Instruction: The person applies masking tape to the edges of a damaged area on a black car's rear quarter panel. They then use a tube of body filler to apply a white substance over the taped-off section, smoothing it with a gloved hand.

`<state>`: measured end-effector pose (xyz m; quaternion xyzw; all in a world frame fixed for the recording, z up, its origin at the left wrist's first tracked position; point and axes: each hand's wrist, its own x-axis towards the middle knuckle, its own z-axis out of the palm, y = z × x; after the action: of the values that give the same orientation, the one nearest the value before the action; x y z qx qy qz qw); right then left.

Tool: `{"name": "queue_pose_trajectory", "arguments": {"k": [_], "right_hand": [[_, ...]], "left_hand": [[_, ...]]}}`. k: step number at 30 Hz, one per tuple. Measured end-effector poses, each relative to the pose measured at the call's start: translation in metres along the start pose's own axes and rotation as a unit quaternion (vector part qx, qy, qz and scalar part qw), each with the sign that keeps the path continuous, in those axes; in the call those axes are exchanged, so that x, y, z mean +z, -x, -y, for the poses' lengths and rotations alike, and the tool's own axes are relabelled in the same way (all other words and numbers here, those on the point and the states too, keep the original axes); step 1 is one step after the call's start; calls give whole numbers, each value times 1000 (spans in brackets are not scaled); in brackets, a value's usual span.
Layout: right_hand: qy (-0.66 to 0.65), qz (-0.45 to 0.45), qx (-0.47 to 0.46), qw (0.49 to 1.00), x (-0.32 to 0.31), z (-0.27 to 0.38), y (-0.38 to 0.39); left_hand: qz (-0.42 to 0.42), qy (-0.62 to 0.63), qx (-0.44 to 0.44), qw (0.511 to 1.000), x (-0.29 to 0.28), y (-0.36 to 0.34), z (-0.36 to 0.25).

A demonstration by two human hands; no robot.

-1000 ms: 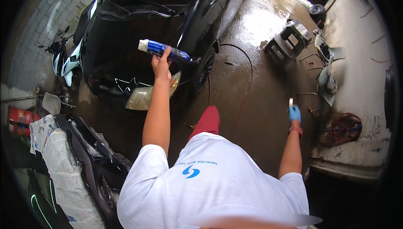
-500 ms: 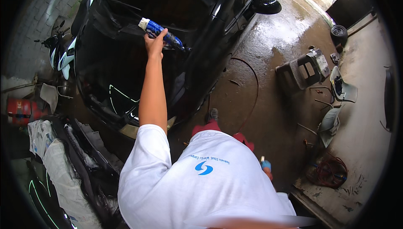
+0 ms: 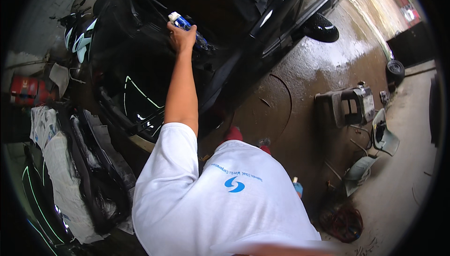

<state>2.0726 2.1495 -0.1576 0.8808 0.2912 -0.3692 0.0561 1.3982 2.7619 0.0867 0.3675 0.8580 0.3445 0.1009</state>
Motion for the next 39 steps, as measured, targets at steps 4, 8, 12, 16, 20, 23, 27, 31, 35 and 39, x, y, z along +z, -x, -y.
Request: {"name": "queue_pose_trajectory", "arguments": {"k": [4, 8, 12, 16, 20, 23, 27, 31, 35, 39], "right_hand": [[-337, -70, -98, 934, -72, 61, -75], [-329, -75, -160, 928, -114, 114, -98], [-299, -35, -157, 940, -94, 132, -102], [-293, 37, -118, 948, -43, 113, -90], [-119, 42, -70, 989, 11, 74, -64], [-10, 55, -48, 997, 31, 65, -48], [54, 18, -71, 996, 54, 79, -30], [-22, -91, -175, 980, 31, 151, -45], [-366, -54, -278, 886, -77, 275, -5], [-528, 5, -324, 785, -175, 350, 52]], "left_hand": [[-4, -37, 6, 999, 15, 5, -3], [-15, -75, -6, 997, 9, 13, -13], [-36, -105, 0, 994, 12, 12, -11], [-134, -89, 81, 984, 4, 26, -4], [-181, 51, 373, 909, -12, 107, -14], [166, 158, 463, 856, -8, 216, 48], [730, 23, 265, 630, 38, 324, 195], [813, -130, 106, 558, 60, 334, 231], [779, -271, 234, 515, 56, 318, 180], [757, -270, 221, 552, 39, 311, 73]]}}
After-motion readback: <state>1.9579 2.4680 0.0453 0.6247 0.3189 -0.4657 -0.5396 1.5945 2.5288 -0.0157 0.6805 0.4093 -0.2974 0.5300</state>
